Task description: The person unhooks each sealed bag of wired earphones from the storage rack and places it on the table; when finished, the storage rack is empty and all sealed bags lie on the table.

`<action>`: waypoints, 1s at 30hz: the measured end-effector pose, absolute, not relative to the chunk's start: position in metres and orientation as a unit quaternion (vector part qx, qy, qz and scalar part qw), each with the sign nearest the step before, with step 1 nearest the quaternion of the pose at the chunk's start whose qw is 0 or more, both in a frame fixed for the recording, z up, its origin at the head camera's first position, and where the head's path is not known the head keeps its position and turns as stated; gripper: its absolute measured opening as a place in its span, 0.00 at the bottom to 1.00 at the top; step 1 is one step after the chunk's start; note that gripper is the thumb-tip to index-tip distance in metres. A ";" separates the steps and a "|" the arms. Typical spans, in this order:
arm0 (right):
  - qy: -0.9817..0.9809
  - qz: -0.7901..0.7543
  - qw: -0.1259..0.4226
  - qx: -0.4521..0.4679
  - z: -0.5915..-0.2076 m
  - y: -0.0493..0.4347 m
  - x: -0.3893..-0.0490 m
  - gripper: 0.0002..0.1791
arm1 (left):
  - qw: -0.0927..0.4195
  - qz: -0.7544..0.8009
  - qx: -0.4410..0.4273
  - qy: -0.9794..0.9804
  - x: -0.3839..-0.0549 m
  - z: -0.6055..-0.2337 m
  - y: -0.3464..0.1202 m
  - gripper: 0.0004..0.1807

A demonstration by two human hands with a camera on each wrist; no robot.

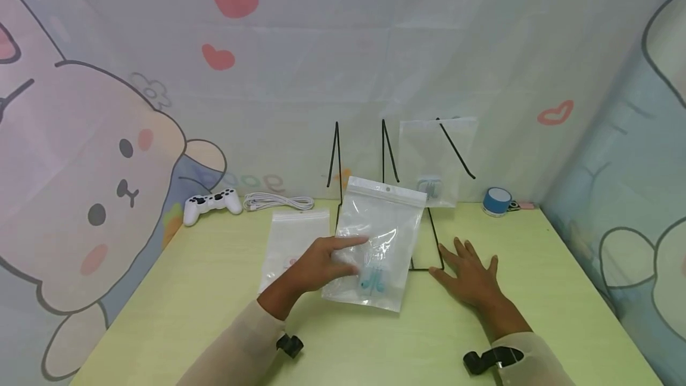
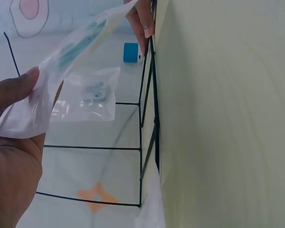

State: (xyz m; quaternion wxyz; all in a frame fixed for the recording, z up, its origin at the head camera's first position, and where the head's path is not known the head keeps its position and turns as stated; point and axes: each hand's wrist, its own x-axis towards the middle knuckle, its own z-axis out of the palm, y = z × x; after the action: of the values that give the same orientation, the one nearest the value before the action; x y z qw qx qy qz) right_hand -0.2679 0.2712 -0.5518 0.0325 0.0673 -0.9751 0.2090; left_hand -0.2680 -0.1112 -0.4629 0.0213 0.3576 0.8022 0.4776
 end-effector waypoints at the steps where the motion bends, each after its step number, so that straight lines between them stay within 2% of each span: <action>1: -0.975 0.209 0.031 0.067 -0.553 0.271 -0.268 0.46 | 0.031 0.486 0.342 0.804 -0.270 -0.464 -0.113 0.35; 9: -0.974 0.213 0.028 0.070 -0.553 0.272 -0.268 0.46 | 0.099 0.549 0.224 0.799 -0.284 -0.474 -0.131 0.36; 14: -0.974 0.213 0.029 0.071 -0.551 0.272 -0.267 0.46 | 0.130 0.582 0.181 0.782 -0.291 -0.478 -0.143 0.37; 23: -0.974 0.214 0.028 0.069 -0.546 0.271 -0.266 0.46 | 0.141 0.607 0.144 0.769 -0.301 -0.485 -0.166 0.39; 30: -0.974 0.214 0.026 0.071 -0.548 0.271 -0.265 0.46 | 0.114 0.600 0.138 0.780 -0.304 -0.490 -0.191 0.39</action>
State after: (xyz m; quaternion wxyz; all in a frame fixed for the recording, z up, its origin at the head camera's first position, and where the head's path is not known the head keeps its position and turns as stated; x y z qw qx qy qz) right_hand -0.2652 0.2708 -0.5479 0.0265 0.0708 -0.9739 0.2139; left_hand -0.3040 -0.1913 -0.4899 0.1140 0.1384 0.7800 0.5995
